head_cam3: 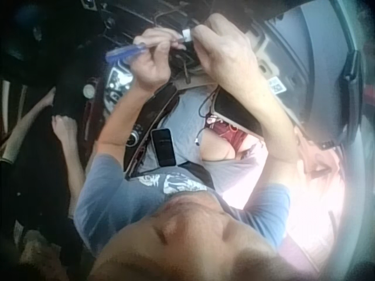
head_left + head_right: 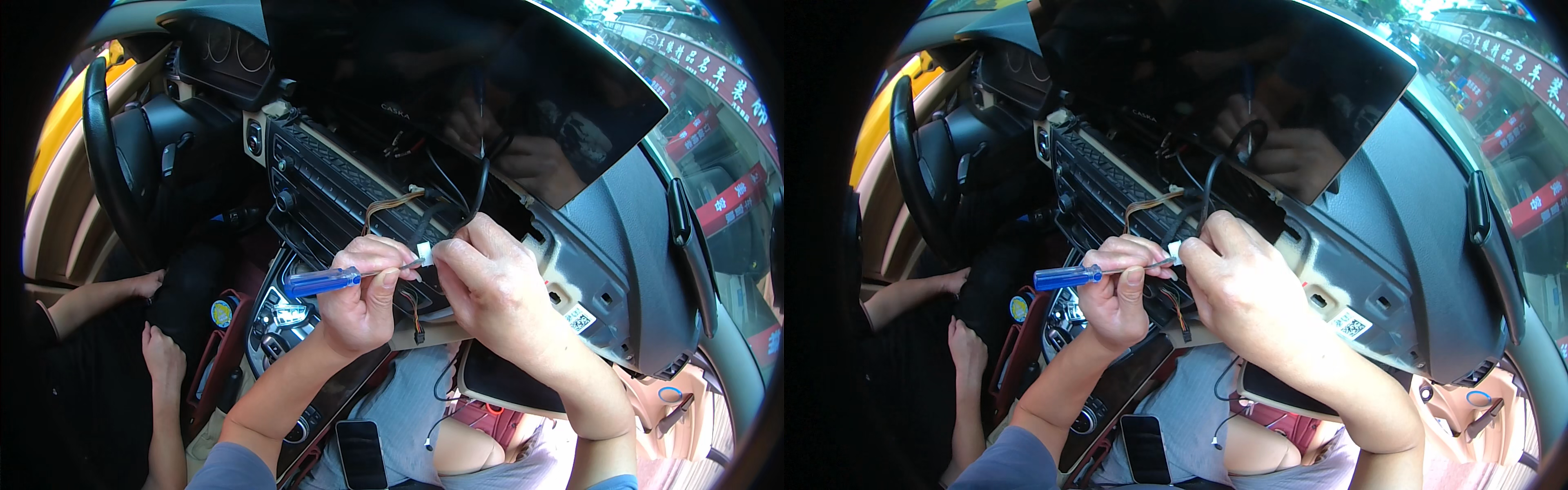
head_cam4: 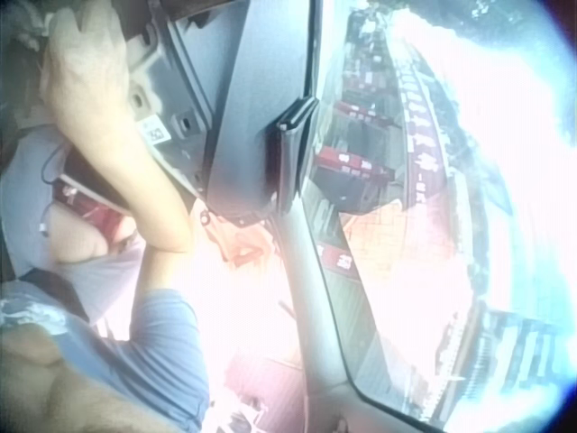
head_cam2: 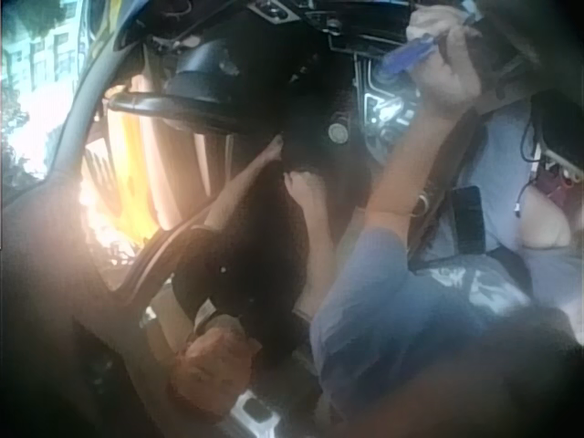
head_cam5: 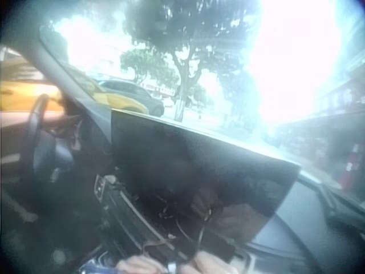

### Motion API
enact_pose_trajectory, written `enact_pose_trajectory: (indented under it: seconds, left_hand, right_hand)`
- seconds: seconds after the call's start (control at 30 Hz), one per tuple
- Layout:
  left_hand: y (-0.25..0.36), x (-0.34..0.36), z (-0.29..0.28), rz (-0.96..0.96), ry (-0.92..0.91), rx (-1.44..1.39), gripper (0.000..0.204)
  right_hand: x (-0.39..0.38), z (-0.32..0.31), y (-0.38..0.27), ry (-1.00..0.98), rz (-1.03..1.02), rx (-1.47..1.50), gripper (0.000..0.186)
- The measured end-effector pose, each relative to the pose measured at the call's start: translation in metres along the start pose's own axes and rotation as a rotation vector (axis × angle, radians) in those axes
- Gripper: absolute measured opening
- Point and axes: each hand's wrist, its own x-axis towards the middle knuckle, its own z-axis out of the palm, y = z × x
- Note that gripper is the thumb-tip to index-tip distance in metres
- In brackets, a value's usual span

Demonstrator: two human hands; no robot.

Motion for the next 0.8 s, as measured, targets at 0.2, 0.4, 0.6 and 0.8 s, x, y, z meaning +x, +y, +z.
enact_pose_trajectory:
  seconds: [0.2,0.4,0.6,0.8]
  left_hand:
    - [-0.0047,-0.0013,-0.0026,0.073,-0.046,0.013,0.01]
    - [-0.0073,-0.0027,-0.0047,0.088,-0.067,0.063,0.012]
    - [-0.0073,-0.0022,-0.0014,0.064,-0.024,-0.026,0.013]
    - [-0.002,0.003,-0.0043,0.099,-0.035,0.019,0.013]
  right_hand:
    - [0.0005,-0.0007,-0.0006,-0.013,0.001,-0.002,0.016]
    - [0.0015,-0.0006,-0.001,-0.012,0.004,-0.003,0.015]
    - [0.0015,0.0016,-0.0004,0.037,-0.009,0.016,0.014]
    - [0.0015,0.004,0.0017,0.085,-0.033,0.012,0.016]
